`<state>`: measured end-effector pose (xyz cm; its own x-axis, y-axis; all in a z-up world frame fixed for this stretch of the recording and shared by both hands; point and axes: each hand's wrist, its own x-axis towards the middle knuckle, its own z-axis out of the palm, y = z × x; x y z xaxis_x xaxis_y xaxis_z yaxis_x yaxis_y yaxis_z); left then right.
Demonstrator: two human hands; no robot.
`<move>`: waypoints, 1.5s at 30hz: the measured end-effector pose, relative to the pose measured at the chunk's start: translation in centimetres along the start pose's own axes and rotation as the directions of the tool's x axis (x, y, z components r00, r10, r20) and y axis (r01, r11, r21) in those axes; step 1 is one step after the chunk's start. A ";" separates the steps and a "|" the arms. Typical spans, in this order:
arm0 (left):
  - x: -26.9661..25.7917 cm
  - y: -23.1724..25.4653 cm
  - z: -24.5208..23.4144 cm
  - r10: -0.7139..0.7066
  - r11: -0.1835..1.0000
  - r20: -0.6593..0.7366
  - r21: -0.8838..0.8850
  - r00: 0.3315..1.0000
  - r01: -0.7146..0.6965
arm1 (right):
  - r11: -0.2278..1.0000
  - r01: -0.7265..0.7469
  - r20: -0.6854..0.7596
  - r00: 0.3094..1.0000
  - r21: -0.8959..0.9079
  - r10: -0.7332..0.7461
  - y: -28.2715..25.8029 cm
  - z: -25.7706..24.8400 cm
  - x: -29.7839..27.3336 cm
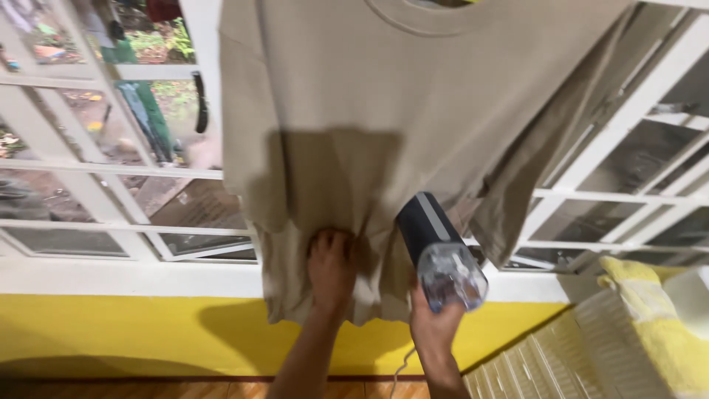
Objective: The recorder is using a handheld garment steamer to remove wrinkles from a t-shirt hanging on a rack.
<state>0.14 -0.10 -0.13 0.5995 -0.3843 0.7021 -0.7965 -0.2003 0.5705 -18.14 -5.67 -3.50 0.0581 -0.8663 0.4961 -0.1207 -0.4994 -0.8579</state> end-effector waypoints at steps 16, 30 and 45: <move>-2.0 3.3 -3.1 0.032 0.991 -0.031 -0.126 0.999 -0.036 | 0.958 0.271 0.012 0.962 0.099 -0.273 -10.9 4.0 1.3; -3.3 3.1 -2.4 0.067 0.970 0.085 -0.239 0.994 -0.045 | 0.958 0.284 0.031 0.959 -0.027 -0.283 -13.2 4.1 2.8; -4.4 3.1 -1.1 0.040 0.974 0.090 -0.225 0.995 -0.019 | 0.978 0.161 0.028 0.986 0.135 -0.166 -12.5 3.3 3.6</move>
<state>-4.88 1.97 -0.94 0.5574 -0.4713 0.6835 -0.7698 0.0151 0.6381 -13.16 -2.62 8.55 0.1050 -0.7711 0.6281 0.0255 -0.6292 -0.7768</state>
